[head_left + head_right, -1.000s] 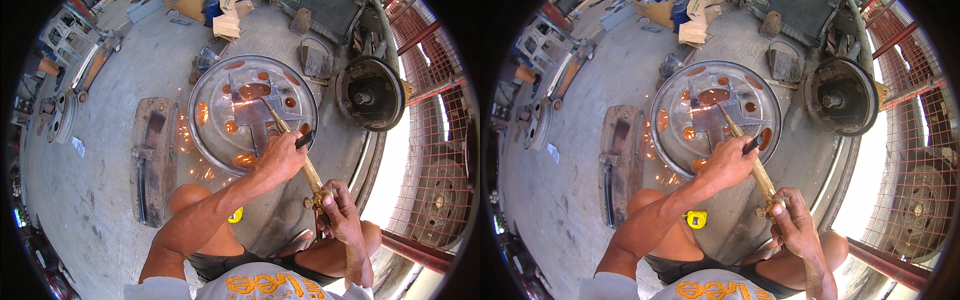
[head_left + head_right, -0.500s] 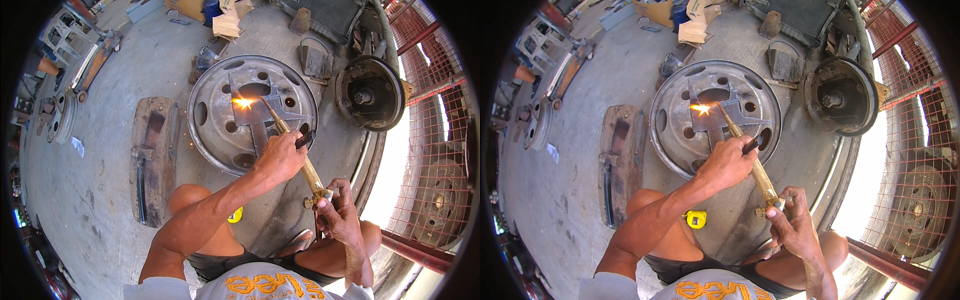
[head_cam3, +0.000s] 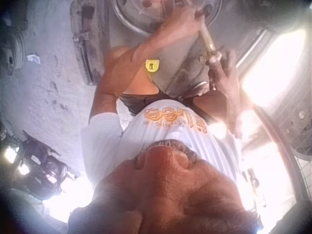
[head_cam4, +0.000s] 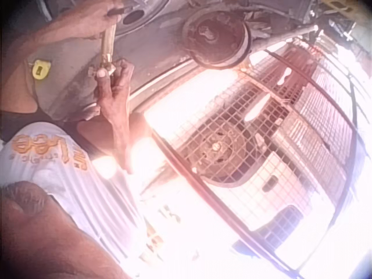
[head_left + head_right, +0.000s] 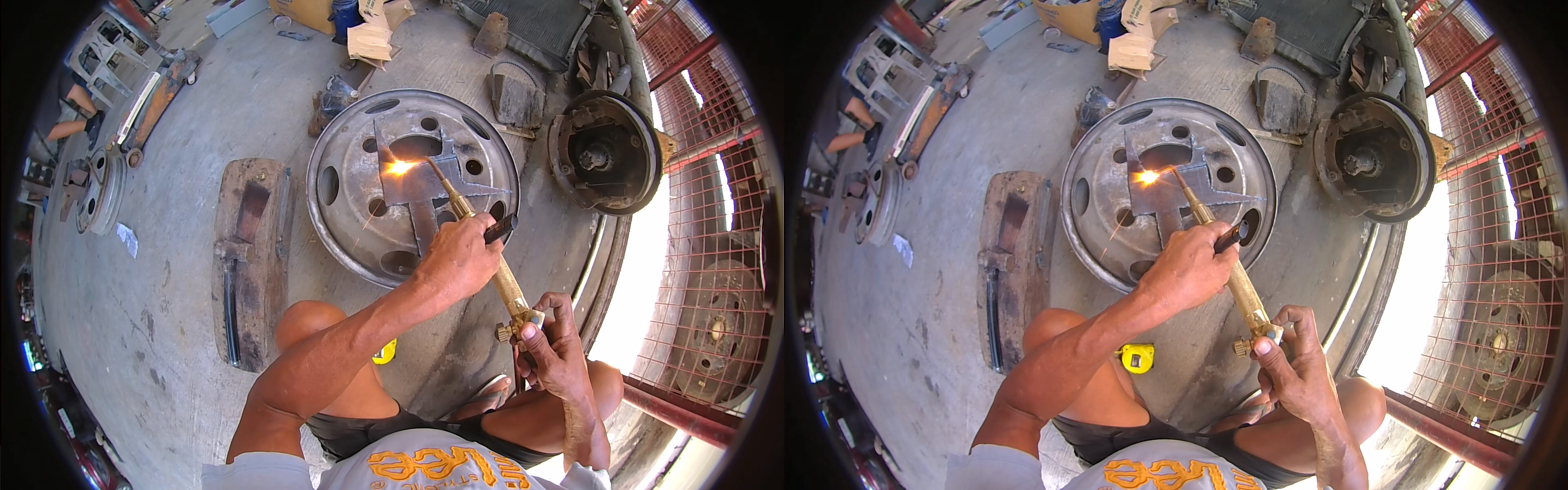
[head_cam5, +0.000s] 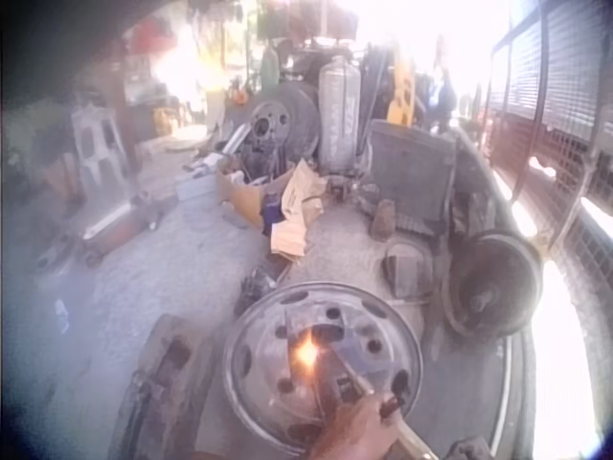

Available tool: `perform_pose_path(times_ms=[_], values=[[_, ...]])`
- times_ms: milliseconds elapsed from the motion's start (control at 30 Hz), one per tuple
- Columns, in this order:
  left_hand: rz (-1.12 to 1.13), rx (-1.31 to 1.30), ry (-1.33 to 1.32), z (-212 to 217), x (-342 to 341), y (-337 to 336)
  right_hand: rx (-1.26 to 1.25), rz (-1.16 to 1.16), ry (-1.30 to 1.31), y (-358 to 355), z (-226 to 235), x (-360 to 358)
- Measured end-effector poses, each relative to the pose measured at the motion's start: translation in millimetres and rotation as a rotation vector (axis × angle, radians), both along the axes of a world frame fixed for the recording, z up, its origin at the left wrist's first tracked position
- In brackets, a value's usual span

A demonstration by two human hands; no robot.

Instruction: The person marks a metal piece with a pencil and then uses a blowtorch to cut along the marked lines on a car wheel rim. The person handles the metal piece and blowtorch throughout the process.

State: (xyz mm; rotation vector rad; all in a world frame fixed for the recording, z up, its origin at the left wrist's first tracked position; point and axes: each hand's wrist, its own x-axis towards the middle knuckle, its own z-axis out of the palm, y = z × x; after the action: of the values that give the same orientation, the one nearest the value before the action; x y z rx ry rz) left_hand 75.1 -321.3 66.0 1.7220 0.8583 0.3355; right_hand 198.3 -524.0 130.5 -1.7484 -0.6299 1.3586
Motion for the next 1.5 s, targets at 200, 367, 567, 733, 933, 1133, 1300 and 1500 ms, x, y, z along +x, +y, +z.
perform_pose_path(times_ms=[200, 367, 567, 733, 933, 1133, 1300, 1500], values=[[0.003, -0.009, -0.015, 2.4, -0.2, -0.4, -0.001, 0.001, 0.009, 0.1, 1.7, -0.1], [-0.001, -0.021, -0.003, 4.2, -1.0, 0.0, -0.015, 0.001, 0.006, 0.8, 3.5, -1.1], [0.009, -0.021, -0.012, 2.4, -0.4, -0.2, -0.007, 0.01, 0.003, 0.3, 2.7, -0.7], [0.011, -0.022, -0.015, 0.3, 0.0, -0.5, -0.007, 0.006, 0.012, 0.2, 2.8, -0.3], [0.002, -0.019, -0.006, -0.2, 0.7, 0.1, -0.024, 0.002, -0.005, 0.3, 3.7, -0.9], [0.016, -0.014, -0.021, -1.8, 0.6, 0.1, -0.01, 0.008, 0.015, 0.7, 3.8, -0.2], [0.011, -0.02, -0.007, -3.1, 1.1, 0.5, -0.011, 0.014, 0.005, 0.8, 2.8, 0.1], [0.007, -0.017, -0.018, -3.2, 1.7, 0.1, -0.011, 0.013, 0.008, -0.2, 2.1, 0.7]])
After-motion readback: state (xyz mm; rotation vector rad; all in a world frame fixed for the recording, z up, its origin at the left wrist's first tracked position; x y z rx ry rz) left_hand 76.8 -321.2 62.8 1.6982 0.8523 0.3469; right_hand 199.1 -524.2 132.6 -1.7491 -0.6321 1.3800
